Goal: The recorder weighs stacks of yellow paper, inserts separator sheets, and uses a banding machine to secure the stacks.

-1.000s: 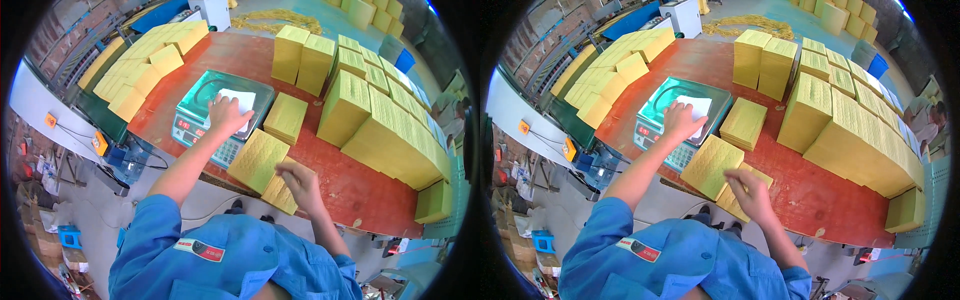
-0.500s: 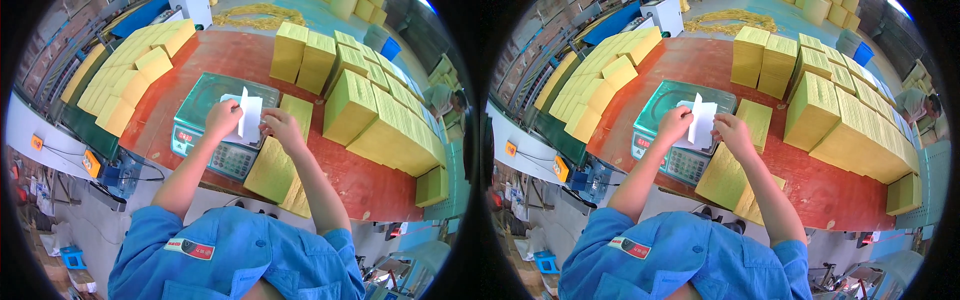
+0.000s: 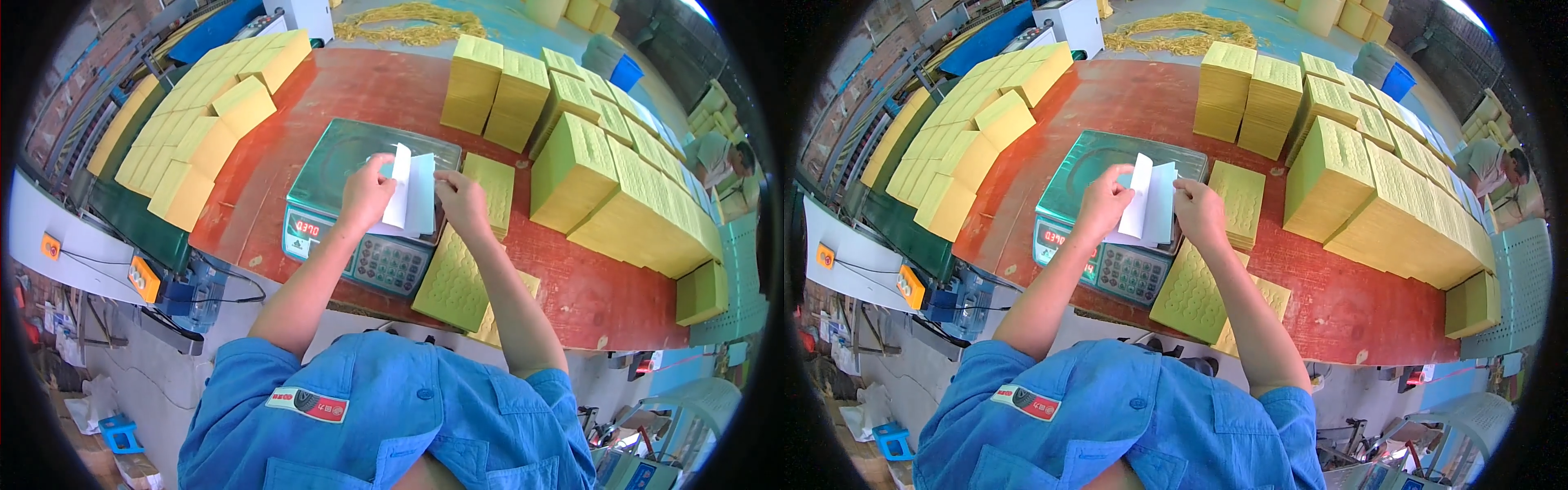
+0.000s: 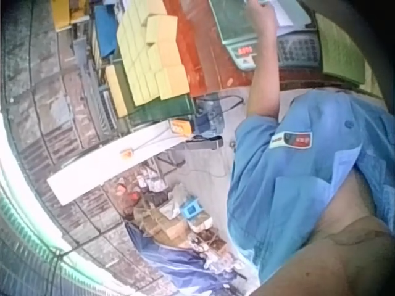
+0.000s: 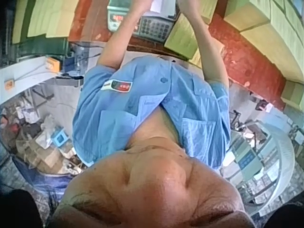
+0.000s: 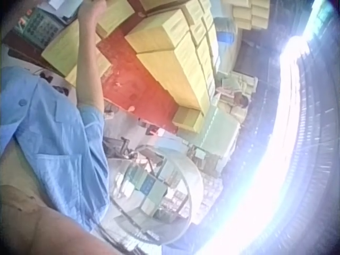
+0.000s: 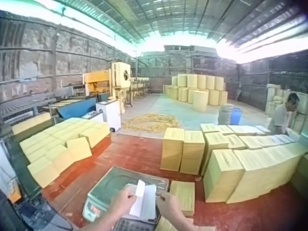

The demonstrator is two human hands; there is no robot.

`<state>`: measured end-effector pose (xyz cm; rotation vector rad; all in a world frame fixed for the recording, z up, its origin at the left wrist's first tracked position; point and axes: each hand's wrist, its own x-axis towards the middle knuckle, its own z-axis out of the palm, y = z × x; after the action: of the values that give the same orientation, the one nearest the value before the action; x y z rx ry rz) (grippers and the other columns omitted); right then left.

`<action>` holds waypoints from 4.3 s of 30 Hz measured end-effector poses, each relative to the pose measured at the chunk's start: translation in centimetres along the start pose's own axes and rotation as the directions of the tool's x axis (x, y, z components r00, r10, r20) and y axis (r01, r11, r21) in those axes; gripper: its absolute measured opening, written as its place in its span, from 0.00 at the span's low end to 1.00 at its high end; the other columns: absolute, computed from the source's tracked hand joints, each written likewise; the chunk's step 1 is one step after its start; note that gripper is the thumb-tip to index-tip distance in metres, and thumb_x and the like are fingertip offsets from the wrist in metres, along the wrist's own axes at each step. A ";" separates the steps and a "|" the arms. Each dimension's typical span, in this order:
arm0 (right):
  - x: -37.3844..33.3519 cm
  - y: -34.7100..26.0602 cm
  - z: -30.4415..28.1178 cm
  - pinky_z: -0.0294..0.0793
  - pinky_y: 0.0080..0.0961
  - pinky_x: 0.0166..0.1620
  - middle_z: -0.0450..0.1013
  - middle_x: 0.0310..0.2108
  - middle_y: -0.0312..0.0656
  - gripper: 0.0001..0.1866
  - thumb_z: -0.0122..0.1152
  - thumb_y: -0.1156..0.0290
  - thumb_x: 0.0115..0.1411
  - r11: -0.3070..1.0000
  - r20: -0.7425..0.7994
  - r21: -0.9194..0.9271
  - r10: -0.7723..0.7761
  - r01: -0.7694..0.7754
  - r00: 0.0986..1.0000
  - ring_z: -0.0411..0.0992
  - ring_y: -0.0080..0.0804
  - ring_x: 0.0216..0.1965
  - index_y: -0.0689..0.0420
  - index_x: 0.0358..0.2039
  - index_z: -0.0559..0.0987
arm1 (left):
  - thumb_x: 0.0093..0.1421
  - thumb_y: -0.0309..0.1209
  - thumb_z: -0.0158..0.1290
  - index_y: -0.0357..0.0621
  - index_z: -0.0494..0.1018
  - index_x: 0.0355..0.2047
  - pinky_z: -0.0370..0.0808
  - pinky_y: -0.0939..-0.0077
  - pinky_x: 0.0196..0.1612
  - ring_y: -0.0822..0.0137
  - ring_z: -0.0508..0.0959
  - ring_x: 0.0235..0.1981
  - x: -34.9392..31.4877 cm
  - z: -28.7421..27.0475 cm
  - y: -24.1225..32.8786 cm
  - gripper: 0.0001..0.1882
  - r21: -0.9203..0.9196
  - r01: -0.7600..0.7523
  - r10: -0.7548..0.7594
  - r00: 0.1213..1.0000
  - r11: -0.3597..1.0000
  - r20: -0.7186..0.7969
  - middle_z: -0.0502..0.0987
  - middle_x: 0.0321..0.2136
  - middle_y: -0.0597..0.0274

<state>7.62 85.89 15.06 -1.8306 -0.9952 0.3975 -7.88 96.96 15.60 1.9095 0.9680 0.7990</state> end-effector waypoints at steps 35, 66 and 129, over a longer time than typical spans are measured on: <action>-0.5 -3.6 1.5 0.77 0.25 0.41 0.76 0.41 0.43 0.17 0.45 0.83 0.60 0.852 0.209 0.517 -0.029 -0.086 0.977 0.76 0.30 0.38 0.64 0.47 0.77 | 0.56 0.40 0.63 0.41 0.70 0.40 0.64 0.81 0.27 0.78 0.68 0.28 0.1 -1.8 1.5 0.20 -0.387 0.147 -0.062 0.973 0.910 0.223 0.70 0.27 0.67; -1.4 -2.2 -1.7 0.71 0.36 0.31 0.72 0.24 0.55 0.12 0.63 0.69 0.57 0.995 -0.253 0.090 -0.025 0.049 0.967 0.72 0.42 0.25 0.63 0.28 0.72 | 0.65 0.22 0.44 0.39 0.67 0.56 0.68 0.76 0.53 0.69 0.72 0.52 -3.6 -5.9 6.4 0.18 -0.214 -0.233 0.199 0.965 0.949 -0.171 0.73 0.50 0.58; -25.2 35.9 -55.0 0.74 0.44 0.30 0.73 0.27 0.49 0.07 0.53 0.69 0.62 0.969 -0.693 -0.123 0.070 -0.214 0.718 0.74 0.50 0.28 0.59 0.33 0.69 | 0.57 0.32 0.57 0.45 0.70 0.24 0.66 0.79 0.14 0.70 0.73 0.13 -14.6 85.0 56.7 0.09 -0.101 0.250 -0.009 0.403 0.963 0.915 0.74 0.16 0.63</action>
<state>44.16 26.46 5.76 -2.0032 -0.3739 -0.3089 71.34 31.42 24.41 1.6424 0.2698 -0.3079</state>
